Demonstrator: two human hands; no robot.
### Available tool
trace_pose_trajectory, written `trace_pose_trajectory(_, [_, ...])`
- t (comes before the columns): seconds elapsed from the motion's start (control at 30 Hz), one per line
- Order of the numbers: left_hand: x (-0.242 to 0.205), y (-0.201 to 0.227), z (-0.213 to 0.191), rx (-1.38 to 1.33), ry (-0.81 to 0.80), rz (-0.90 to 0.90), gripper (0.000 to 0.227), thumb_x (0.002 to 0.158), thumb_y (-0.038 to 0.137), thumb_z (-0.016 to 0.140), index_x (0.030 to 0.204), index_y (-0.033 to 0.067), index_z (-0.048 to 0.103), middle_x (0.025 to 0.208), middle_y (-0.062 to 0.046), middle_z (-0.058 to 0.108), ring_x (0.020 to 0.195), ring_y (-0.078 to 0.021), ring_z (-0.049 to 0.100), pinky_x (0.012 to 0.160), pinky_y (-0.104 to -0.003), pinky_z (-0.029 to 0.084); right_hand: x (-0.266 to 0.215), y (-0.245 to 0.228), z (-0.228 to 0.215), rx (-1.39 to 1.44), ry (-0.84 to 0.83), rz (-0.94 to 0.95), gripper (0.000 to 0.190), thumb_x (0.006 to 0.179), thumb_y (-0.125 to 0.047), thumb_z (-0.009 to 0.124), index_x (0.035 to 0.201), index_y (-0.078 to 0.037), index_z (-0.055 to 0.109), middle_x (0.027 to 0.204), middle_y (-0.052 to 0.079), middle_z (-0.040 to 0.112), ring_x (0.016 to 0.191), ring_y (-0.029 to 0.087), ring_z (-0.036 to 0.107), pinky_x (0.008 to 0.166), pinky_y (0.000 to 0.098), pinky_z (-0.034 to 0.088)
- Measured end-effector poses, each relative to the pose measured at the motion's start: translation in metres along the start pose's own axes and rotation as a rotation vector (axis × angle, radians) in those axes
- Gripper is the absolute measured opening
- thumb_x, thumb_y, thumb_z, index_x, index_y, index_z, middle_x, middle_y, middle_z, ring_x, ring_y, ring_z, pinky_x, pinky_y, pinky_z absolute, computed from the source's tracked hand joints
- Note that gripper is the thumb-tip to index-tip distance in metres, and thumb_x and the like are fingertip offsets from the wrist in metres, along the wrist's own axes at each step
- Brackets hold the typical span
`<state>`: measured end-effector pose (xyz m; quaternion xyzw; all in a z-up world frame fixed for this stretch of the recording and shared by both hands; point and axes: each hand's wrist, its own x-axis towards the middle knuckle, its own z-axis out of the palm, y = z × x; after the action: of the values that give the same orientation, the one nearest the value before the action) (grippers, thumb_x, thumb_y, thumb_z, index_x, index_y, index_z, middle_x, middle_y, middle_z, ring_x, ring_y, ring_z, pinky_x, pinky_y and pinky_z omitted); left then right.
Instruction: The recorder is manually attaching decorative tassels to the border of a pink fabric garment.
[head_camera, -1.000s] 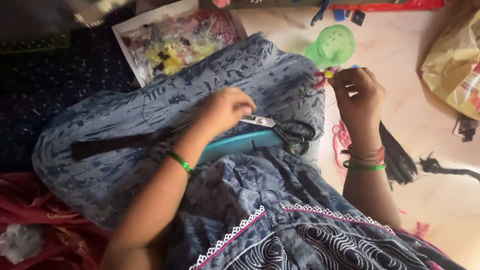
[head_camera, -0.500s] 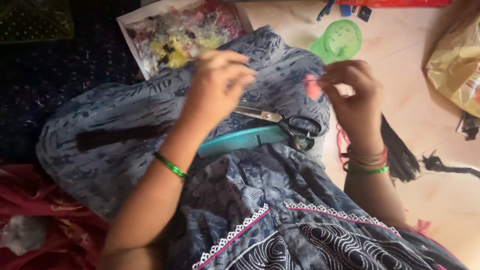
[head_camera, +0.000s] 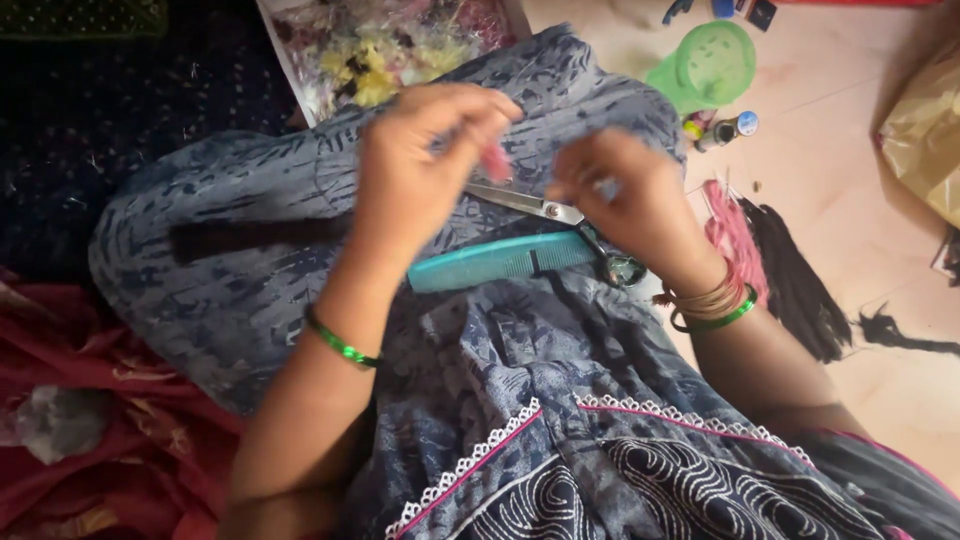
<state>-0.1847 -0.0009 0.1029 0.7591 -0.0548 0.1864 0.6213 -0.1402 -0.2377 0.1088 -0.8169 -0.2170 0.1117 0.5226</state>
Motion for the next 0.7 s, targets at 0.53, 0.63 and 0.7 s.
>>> trace_pose_trajectory(0.53, [-0.013, -0.013, -0.044, -0.339, 0.235, -0.099, 0.012, 0.107, 0.006, 0.072, 0.118, 0.0001, 0.075, 0.108, -0.004, 0.077, 0.087, -0.0064, 0.067, 0.078, -0.023, 0.055, -0.055, 0.043, -0.022, -0.449, -0.512, -0.455, 0.02, 0.085, -0.011, 0.08, 0.103, -0.011, 0.072, 0.095, 0.006, 0.068, 0.089, 0.028, 0.069, 0.084, 0.0399, 0.058])
trace_pose_trajectory(0.63, [-0.015, -0.013, -0.041, -0.302, 0.222, -0.077, 0.013, 0.11, 0.005, 0.072, 0.121, -0.0007, 0.075, 0.113, -0.005, 0.077, 0.095, -0.0062, 0.066, 0.083, -0.022, 0.053, -0.052, 0.049, -0.007, -0.465, -0.456, -0.264, 0.022, 0.089, -0.011, 0.074, 0.11, -0.007, 0.07, 0.103, 0.011, 0.067, 0.091, 0.028, 0.069, 0.082, 0.0383, 0.058])
trace_pose_trajectory(0.7, [-0.016, -0.008, -0.041, -0.248, 0.179, -0.057, 0.011, 0.109, 0.006, 0.072, 0.119, 0.0003, 0.076, 0.108, -0.004, 0.074, 0.087, -0.0071, 0.066, 0.078, -0.022, 0.054, -0.044, 0.034, 0.008, -0.83, -0.379, -0.474, 0.047, 0.072, -0.022, 0.077, 0.115, -0.004, 0.07, 0.106, 0.015, 0.066, 0.095, 0.035, 0.062, 0.082, 0.0417, 0.053])
